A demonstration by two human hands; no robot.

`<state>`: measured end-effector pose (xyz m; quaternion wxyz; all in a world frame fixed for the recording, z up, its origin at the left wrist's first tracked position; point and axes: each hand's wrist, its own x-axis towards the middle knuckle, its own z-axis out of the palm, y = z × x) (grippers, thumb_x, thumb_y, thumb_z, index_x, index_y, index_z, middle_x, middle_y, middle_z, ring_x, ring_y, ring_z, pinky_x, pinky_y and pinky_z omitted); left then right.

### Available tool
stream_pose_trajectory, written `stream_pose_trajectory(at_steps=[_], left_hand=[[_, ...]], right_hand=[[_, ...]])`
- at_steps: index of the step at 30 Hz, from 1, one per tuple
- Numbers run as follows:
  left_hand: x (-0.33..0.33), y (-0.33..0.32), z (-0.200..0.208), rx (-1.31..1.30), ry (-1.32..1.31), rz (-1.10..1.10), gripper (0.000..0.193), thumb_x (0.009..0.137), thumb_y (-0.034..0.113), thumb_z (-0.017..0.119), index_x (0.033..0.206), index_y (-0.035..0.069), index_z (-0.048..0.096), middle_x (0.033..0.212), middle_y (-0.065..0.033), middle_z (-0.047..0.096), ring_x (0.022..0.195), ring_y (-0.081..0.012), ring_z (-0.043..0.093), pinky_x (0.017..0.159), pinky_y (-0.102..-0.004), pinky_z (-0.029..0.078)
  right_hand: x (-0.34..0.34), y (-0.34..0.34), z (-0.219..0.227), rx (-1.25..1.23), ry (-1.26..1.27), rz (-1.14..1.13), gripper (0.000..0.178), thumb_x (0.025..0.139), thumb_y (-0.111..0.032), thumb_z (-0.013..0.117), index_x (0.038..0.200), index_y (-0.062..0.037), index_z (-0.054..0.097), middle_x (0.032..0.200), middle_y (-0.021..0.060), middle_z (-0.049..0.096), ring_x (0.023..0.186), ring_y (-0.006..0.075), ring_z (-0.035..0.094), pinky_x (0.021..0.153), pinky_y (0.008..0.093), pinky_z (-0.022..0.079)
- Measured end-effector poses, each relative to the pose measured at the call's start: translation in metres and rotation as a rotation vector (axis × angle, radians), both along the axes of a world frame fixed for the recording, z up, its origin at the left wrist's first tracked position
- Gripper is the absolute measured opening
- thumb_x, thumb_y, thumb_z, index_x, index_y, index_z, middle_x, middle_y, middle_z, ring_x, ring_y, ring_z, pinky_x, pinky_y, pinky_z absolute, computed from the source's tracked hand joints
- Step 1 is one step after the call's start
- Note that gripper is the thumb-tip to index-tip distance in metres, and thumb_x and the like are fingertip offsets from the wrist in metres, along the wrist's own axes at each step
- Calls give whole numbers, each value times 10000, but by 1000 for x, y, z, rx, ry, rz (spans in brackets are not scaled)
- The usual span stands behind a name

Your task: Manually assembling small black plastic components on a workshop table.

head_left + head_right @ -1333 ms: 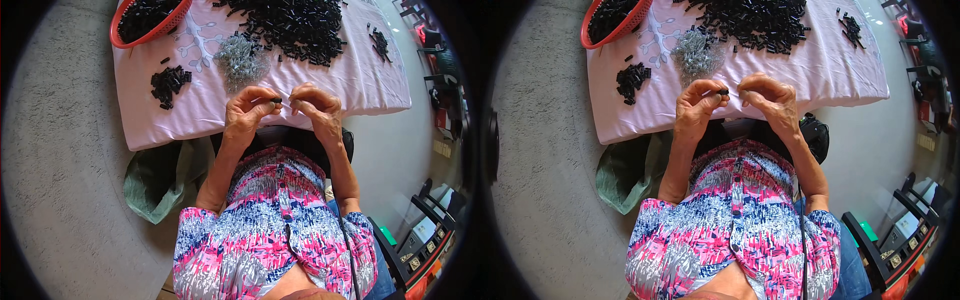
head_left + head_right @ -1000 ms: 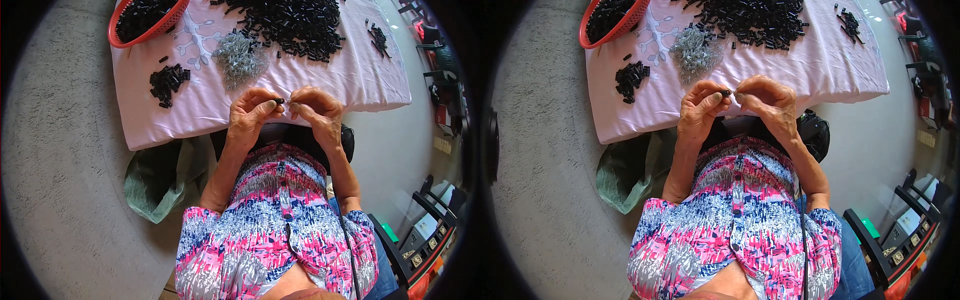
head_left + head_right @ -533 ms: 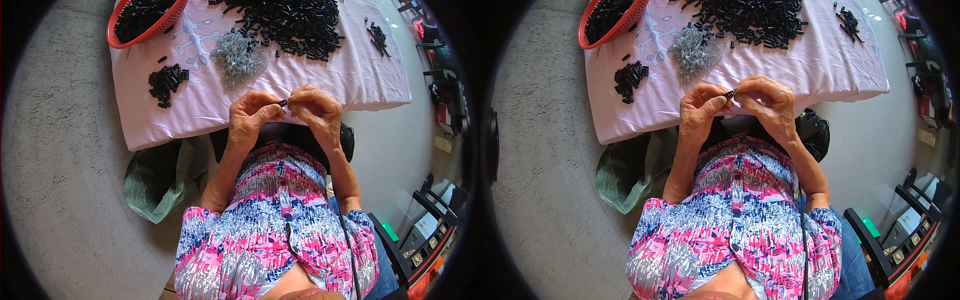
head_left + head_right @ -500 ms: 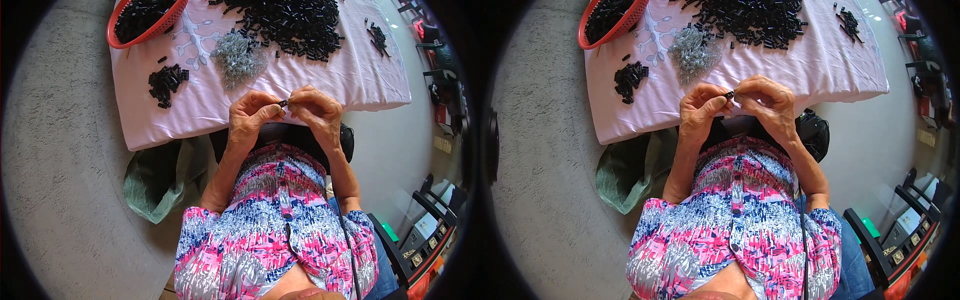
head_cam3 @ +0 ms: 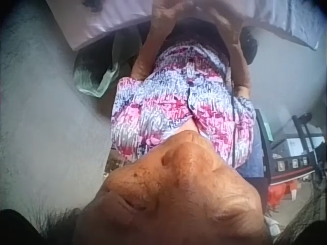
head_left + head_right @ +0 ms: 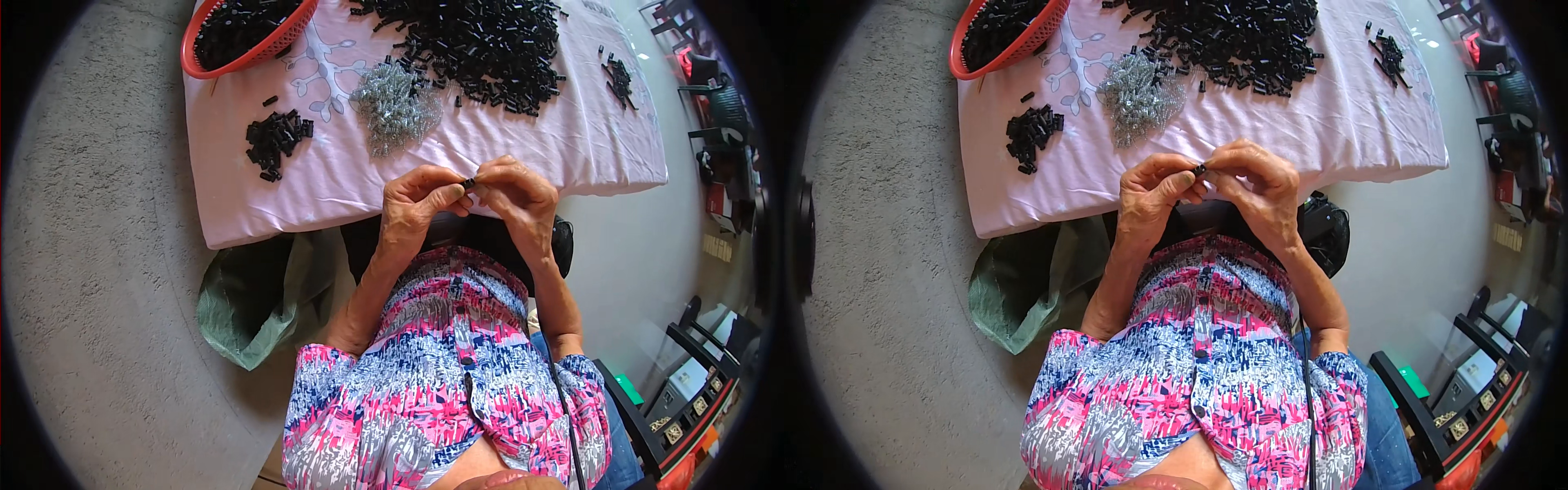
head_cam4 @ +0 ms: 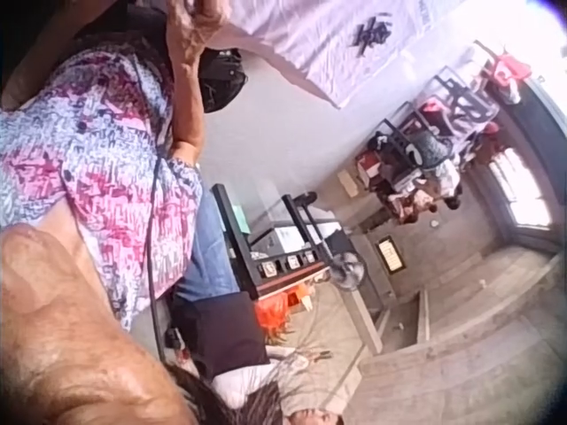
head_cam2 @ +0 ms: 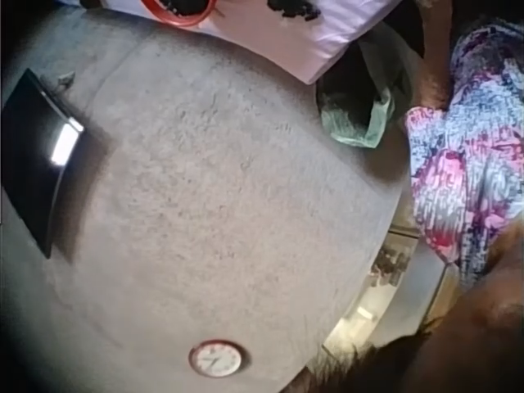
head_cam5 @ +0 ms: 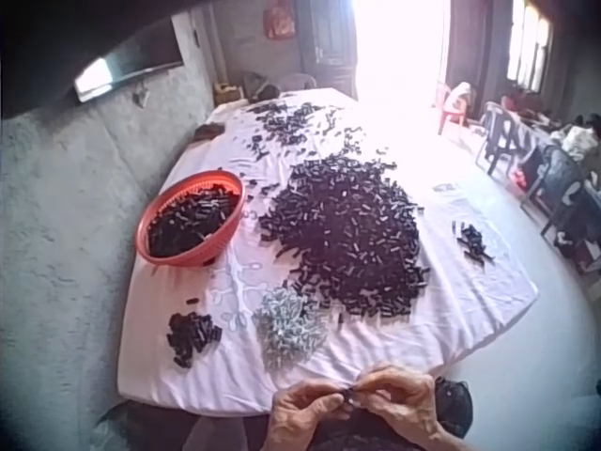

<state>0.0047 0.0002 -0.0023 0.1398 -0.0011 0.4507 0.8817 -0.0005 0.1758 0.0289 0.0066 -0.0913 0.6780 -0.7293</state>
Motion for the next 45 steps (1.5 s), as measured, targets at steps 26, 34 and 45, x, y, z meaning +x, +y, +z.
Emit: stream_pose_trajectory(at_steps=[26, 34, 45], left_hand=[[-6, -9, -19, 358, -26, 74, 251, 932, 26, 609, 1174, -39, 626, 997, -146, 678, 892, -188, 644, 791, -293, 524], [-3, -3, -7, 195, -29, 87, 197, 919, -2, 609, 1112, -24, 640, 937, -109, 676, 837, -162, 637, 768, -280, 517], [3, -3, 6, -61, 43, 10, 195, 860, -40, 665, 1051, -7, 657, 950, -50, 687, 867, -98, 653, 766, -224, 536]], right_hand=[[-58, -19, -11, 661, 295, -237, 106, 789, -18, 699, 889, -7, 665, 824, 85, 684, 655, 161, 672, 607, 275, 533], [-4, 8, 6, -73, -312, 7, 107, 833, 2, 678, 923, 60, 669, 791, 99, 688, 679, 136, 653, 641, 258, 532], [10, 5, 10, -115, -226, -4, 143, 818, 72, 649, 957, 44, 665, 848, 40, 668, 697, 88, 629, 634, 209, 506]])
